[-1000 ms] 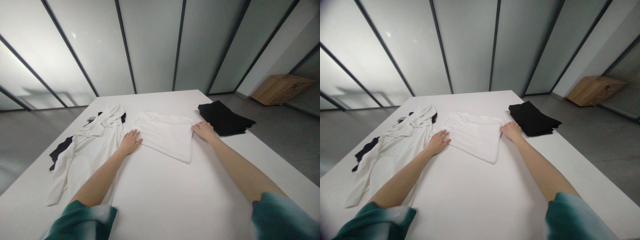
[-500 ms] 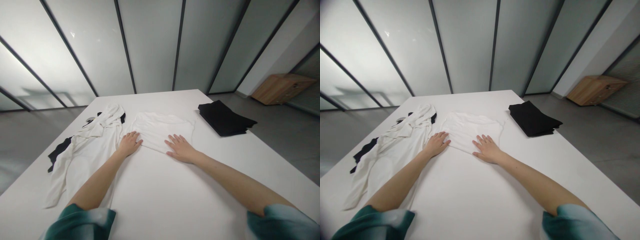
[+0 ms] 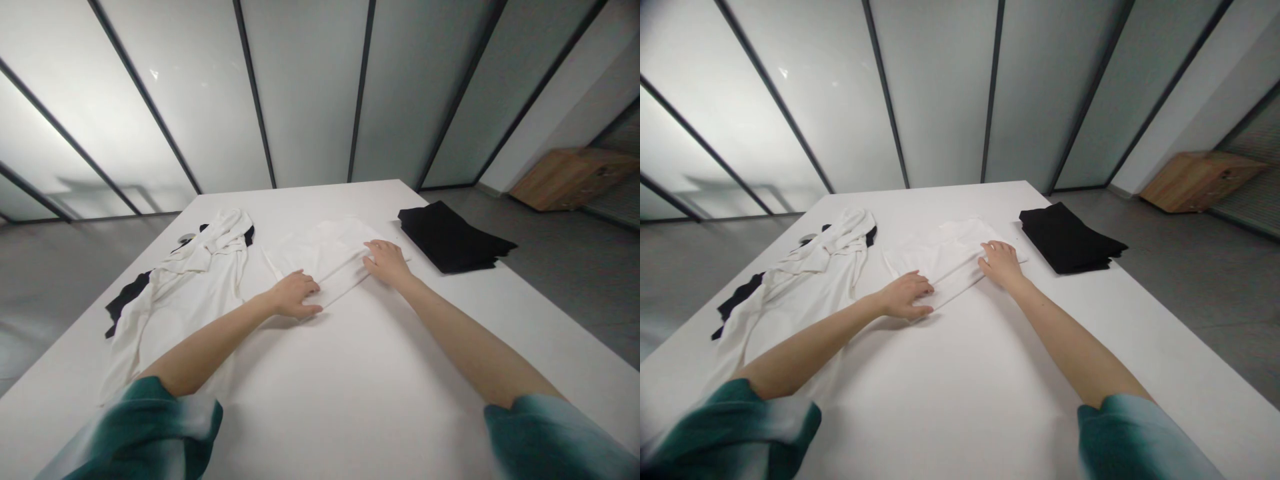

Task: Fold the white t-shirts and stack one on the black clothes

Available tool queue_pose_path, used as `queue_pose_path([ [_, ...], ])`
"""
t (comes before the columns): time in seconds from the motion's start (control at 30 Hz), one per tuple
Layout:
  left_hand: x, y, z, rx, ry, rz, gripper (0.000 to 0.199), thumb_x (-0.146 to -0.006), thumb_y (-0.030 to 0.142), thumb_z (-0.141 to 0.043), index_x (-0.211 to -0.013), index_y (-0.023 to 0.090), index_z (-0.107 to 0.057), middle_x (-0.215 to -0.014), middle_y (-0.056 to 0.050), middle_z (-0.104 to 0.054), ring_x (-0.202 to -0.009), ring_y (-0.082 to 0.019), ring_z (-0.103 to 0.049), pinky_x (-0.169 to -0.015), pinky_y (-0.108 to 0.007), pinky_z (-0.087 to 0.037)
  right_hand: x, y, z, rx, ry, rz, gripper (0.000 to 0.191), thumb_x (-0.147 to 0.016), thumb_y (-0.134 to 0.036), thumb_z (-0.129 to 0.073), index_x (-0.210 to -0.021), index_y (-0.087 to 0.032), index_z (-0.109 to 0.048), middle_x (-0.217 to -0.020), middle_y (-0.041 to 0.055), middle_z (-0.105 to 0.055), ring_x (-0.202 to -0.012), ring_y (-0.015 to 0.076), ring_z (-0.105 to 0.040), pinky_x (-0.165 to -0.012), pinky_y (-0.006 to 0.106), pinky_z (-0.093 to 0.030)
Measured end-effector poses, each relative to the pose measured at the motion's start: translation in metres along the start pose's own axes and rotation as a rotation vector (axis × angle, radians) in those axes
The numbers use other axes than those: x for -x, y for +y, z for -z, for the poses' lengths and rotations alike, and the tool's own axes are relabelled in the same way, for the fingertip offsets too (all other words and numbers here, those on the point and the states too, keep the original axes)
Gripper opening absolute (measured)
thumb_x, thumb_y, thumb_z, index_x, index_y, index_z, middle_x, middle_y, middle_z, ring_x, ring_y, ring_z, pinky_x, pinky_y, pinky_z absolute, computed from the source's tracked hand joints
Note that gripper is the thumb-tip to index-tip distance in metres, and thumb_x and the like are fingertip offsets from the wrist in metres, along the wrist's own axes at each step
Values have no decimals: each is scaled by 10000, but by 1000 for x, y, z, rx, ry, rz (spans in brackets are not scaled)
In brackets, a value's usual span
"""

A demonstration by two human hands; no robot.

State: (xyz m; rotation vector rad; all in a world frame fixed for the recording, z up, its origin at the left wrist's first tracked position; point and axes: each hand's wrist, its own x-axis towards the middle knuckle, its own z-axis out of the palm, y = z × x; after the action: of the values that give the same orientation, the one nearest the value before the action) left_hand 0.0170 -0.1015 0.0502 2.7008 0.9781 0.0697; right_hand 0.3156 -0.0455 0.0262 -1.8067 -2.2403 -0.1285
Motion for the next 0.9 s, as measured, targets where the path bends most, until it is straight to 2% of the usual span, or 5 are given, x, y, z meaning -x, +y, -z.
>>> queue_pose_path([
  [0.17, -19, 18, -4, 302, 32, -136, 456, -915, 528, -554, -1237, 219, -648, -1210, -92, -712, -1117, -234, -663, -981, -334, -489, 32, -16, 13, 27, -13, -52, 379, -961, -387, -460, -1180, -172, -681, -1191, 171, -680, -1111, 331, -599, -938, 426, -424],
  [0.33, -55, -26, 2, 21, 294, 371, 387, -954, 384, -493, -1250, 179, -635, -1271, -131, -656, -1206, -269, -600, -1068, -394, -439, 55, 17, 22, 19, -172, -221, 308, -957, -398, -477, -867, -202, -697, -896, 120, -729, -869, 285, -672, -710, 354, -431],
  [0.47, -80, -62, 1, -58, 269, 690, 430, -968, 396, -447, -1250, 125, -625, -1296, -193, -614, -1246, -309, -563, -1045, -421, -445, 72, 34, 22, -15, -198, -311, 348, -951, -456, -488, -851, -198, -699, -936, 127, -726, -893, 291, -675, -704, 359, -440],
  [0.73, -124, -74, -9, 30, 211, 774, 415, -891, 343, -554, -1227, 119, -647, -1339, -241, -592, -1280, -354, -547, -1002, -437, -469, 74, 8, -1, -10, -111, -322, 272, -903, -408, -559, -977, -196, -712, -1110, 152, -694, -1053, 322, -627, -873, 420, -461],
  [0.9, -116, -87, -3, 84, 245, 818, 358, -858, 188, -543, -1194, 147, -662, -1269, -218, -663, -1205, -326, -621, -956, -413, -489, 53, 9, -2, -321, -117, -363, 152, -880, -300, -549, -925, -214, -667, -951, 90, -733, -921, 243, -664, -787, 324, -485],
])
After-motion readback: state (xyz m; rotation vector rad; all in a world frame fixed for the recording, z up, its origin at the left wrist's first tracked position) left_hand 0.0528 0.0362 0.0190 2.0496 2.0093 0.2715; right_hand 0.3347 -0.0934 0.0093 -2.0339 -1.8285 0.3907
